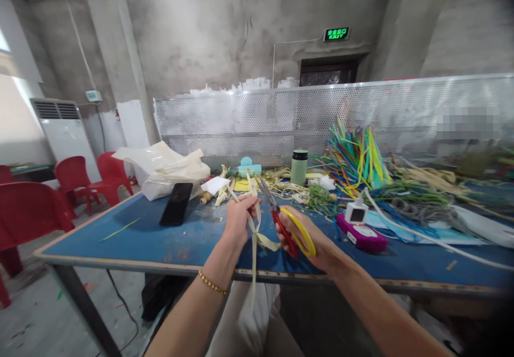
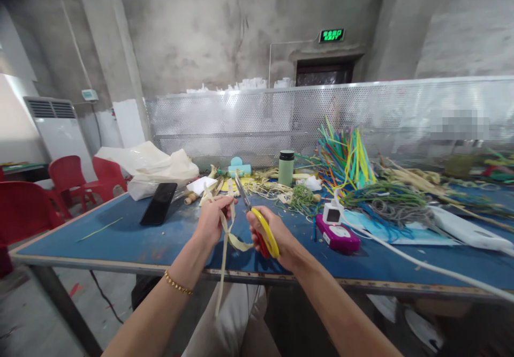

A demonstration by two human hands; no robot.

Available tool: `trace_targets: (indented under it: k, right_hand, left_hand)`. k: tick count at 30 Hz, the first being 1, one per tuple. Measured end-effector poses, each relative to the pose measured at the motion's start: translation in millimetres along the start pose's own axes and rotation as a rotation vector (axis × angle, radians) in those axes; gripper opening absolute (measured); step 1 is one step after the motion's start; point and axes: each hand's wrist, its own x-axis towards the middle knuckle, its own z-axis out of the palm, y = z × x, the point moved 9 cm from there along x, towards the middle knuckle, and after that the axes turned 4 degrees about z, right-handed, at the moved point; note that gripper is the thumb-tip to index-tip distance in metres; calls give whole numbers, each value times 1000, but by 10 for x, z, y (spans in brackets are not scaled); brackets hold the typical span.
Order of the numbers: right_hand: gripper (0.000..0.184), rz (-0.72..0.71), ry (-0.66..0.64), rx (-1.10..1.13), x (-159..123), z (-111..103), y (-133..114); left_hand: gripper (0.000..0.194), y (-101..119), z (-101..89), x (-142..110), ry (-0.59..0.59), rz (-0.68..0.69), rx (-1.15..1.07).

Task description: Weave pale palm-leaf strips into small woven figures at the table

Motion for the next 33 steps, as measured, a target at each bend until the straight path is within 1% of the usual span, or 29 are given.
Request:
trace_targets:
  k: [1, 2, 4, 7, 13, 21, 33]
  right_hand:
    - [48, 4, 27, -21, -22, 27, -7]
    - [49, -12, 70, -34, -39, 34, -30]
    - [51, -52, 114, -63, -56, 63, -67]
    - [54, -100, 140, -90, -44, 75, -62]
    - [55, -150, 118, -99, 14, 52, -12]
    - [54, -195, 140, -96, 34, 76, 17]
    - [54, -189, 149, -113, 31, 70, 33]
  left_hand:
    - [16, 1, 15, -11, -5, -1, -3]
    - [16, 2, 30, -25, -6, -3, -7]
    - [16, 16, 64, -57, -7, 0, -13]
    - [16, 38, 101, -97, 2, 10, -10]
    - [15, 11, 123, -109, 0, -12, -17]
    - [17, 18, 148, -160, 3, -5, -33]
    - [18, -21, 132, -158, -15, 2, -45]
